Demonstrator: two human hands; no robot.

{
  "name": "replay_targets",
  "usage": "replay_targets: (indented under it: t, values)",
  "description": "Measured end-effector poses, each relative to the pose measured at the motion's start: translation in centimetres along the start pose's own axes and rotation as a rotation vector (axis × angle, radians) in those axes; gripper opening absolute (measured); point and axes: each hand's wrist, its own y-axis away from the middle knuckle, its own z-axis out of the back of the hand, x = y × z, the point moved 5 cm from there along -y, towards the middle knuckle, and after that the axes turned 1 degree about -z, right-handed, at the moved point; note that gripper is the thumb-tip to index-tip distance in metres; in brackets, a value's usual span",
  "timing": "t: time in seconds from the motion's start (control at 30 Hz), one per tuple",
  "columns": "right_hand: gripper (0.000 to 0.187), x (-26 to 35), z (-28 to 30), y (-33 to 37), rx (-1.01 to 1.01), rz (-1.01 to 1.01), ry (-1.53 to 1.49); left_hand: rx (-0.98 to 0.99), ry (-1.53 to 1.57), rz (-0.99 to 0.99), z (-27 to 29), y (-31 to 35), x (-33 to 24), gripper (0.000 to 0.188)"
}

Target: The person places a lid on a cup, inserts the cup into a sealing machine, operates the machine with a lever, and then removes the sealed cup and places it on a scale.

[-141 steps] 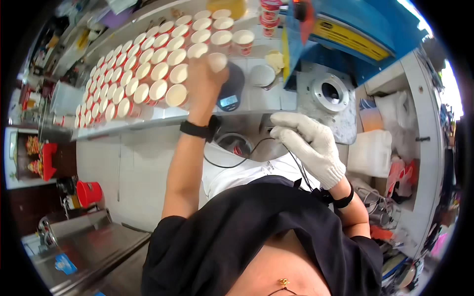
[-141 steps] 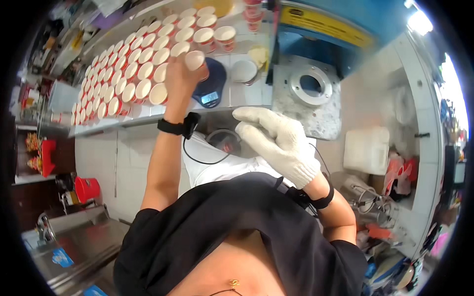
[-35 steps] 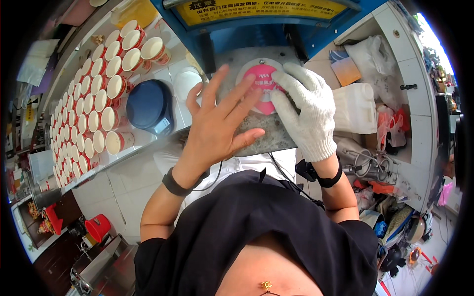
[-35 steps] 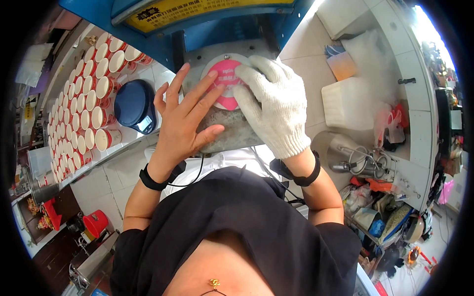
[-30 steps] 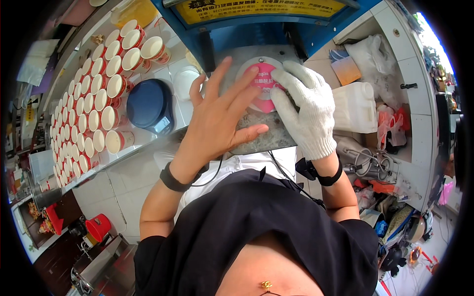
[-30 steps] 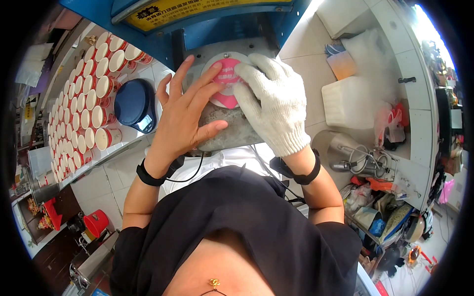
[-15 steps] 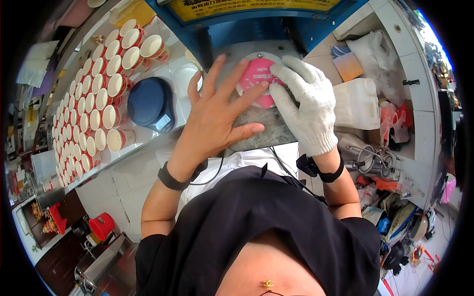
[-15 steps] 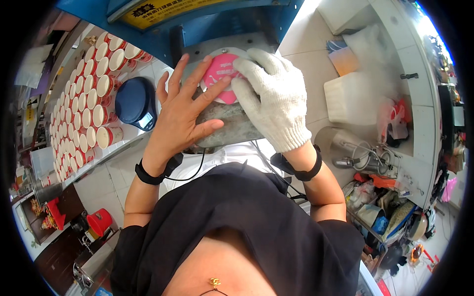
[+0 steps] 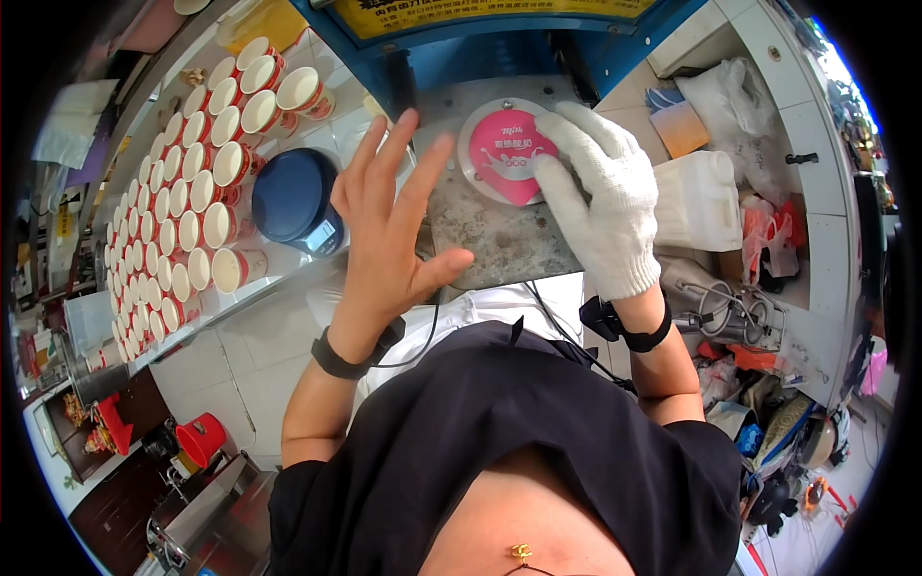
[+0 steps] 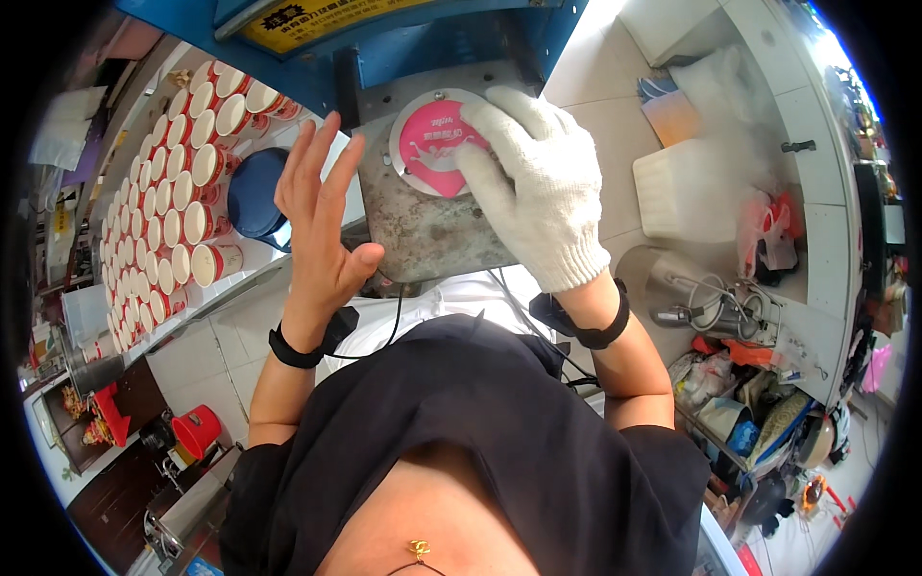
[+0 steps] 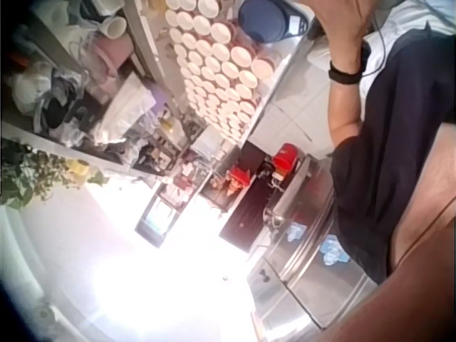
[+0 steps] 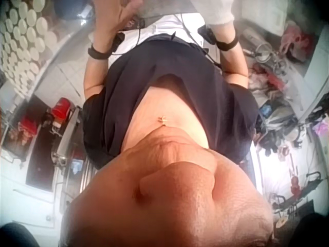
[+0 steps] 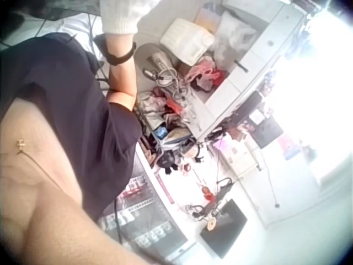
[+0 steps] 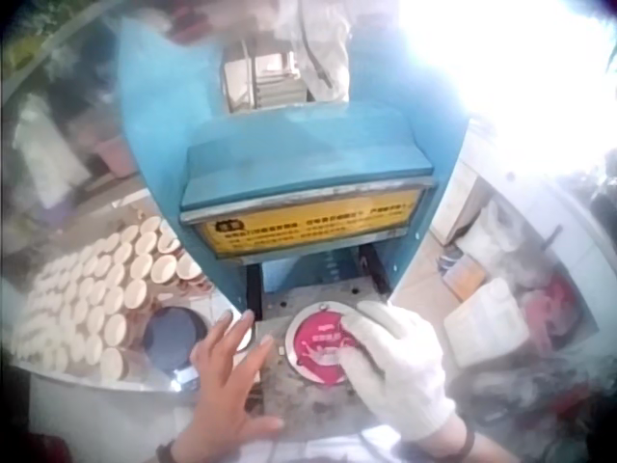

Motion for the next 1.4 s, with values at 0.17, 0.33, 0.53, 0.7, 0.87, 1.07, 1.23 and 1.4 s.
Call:
replay_targets:
  t: [0.17, 0.33, 0.53, 0.7, 0.87, 1.07, 1.23, 1.4]
  values:
    - [0.026, -0.3, 0.5, 0.1, -0.051, -0.031, -0.069, 0.076, -0.045, -0.006, -0.1, 0.6, -0.4, 0.081]
    - [0.024, -0.6, 0.5, 0.3, -0.045, -0.052, -0.125, 0.068, -0.051, -0.016, -1.0, 0.8, -0.6, 0.075]
    - [0.023, -1.7, 0.4, 0.9, -0.075, -0.168, -0.245, 0.065, -0.064, 0.005, -1.4, 0.5, -0.7, 0.077]
    - [0.024, -3.6, 0.6, 2.1, -0.180, -0.455, -0.581, 0.053, -0.071, -0.003, -1.5, 0.6, -0.7, 0.078]
    - [0.026, -4.5, 0.1, 2.7, -0.205, -0.557, -0.715, -0.017, -0.081, 0.035, -1.5, 0.8, -0.5, 0.079]
    - [0.026, -4.4, 0.0, 2.7, -0.194, -0.513, -0.687, -0.009, -0.108, 0.044, -1.7, 0.7, -0.3, 0.078]
    - [0.026, -4.4, 0.1, 2.6, -0.182, -0.517, -0.684, -0.006, -0.114, 0.047, -1.6, 0.5, -0.5, 0.079]
    - [0.026, -4.2, 0.2, 2.5, -0.168, -0.528, -0.691, 0.003, -0.122, 0.044, -1.6, 0.6, -0.5, 0.080]
